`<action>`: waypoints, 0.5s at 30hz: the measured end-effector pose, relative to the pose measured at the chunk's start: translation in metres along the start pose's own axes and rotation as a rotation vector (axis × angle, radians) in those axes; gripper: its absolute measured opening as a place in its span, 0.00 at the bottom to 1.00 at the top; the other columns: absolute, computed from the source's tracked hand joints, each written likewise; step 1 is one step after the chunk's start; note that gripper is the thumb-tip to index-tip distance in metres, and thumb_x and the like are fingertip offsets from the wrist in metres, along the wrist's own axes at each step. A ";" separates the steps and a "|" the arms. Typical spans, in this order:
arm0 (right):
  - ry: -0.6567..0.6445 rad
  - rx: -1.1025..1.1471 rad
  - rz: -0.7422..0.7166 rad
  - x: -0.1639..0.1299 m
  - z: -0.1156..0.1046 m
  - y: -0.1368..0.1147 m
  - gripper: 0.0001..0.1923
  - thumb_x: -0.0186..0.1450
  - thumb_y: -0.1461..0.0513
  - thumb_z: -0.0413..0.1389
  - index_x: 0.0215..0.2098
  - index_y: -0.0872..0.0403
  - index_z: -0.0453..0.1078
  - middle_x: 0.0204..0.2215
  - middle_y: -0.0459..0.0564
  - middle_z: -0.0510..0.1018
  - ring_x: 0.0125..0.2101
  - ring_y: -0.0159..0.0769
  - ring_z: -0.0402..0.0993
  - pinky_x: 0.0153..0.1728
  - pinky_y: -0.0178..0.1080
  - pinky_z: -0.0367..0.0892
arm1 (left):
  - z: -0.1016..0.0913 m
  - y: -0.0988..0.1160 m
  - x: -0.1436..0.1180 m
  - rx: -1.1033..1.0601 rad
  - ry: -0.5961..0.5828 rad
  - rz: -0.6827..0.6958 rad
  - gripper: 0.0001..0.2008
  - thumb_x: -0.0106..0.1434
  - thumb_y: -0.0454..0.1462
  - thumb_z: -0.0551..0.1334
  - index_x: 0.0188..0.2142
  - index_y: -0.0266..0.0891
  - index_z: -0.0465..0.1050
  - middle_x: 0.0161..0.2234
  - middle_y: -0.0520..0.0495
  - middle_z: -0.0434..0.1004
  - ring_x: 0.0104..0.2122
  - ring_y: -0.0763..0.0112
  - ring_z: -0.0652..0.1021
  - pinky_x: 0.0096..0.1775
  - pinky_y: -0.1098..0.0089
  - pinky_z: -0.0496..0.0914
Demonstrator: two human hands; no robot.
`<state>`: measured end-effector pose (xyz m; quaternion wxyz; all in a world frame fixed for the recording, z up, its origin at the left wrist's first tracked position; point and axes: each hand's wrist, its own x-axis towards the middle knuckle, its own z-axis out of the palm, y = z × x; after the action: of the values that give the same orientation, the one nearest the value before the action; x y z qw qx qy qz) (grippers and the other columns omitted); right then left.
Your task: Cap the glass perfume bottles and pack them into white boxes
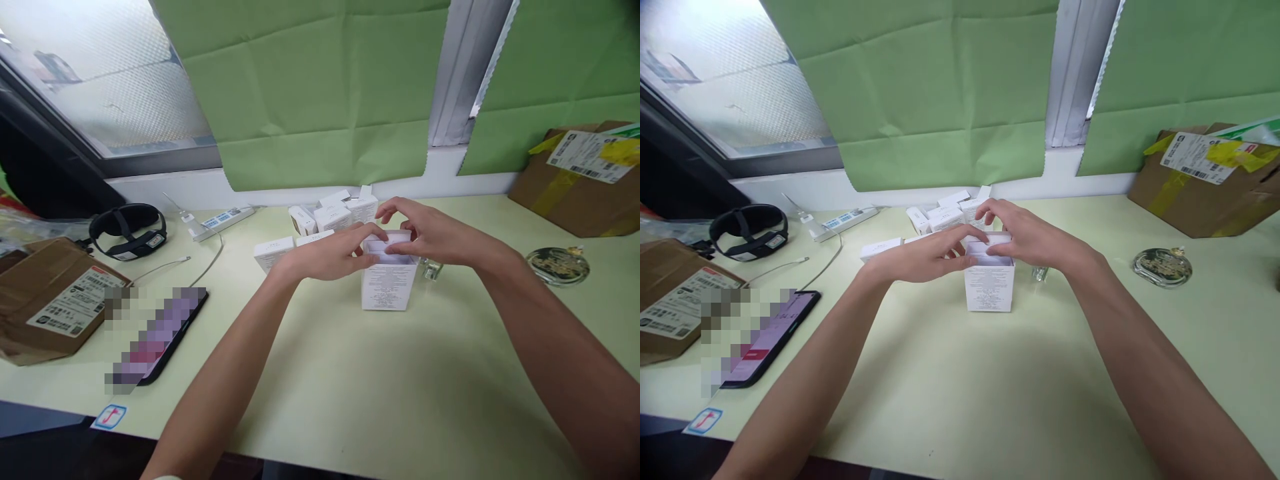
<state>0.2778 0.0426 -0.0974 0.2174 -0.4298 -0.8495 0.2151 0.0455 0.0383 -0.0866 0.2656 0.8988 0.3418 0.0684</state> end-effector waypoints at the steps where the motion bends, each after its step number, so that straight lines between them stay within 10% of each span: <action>1: 0.003 -0.014 -0.002 0.000 0.000 0.001 0.24 0.60 0.56 0.59 0.54 0.43 0.61 0.55 0.49 0.68 0.43 0.42 0.70 0.39 0.42 0.66 | 0.000 0.000 0.000 -0.001 -0.001 0.005 0.20 0.71 0.46 0.51 0.60 0.49 0.58 0.55 0.45 0.68 0.48 0.64 0.73 0.45 0.64 0.67; 15: -0.030 0.005 0.019 -0.013 -0.023 -0.013 0.26 0.63 0.49 0.57 0.59 0.43 0.65 0.58 0.51 0.71 0.50 0.48 0.72 0.42 0.46 0.71 | -0.005 0.001 -0.002 -0.007 -0.024 -0.036 0.19 0.69 0.47 0.53 0.58 0.49 0.61 0.52 0.46 0.71 0.45 0.64 0.74 0.42 0.65 0.67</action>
<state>0.2893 0.0295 -0.0736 0.2038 -0.4339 -0.8481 0.2255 0.0433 0.0387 -0.0812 0.2738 0.8924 0.3546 0.0540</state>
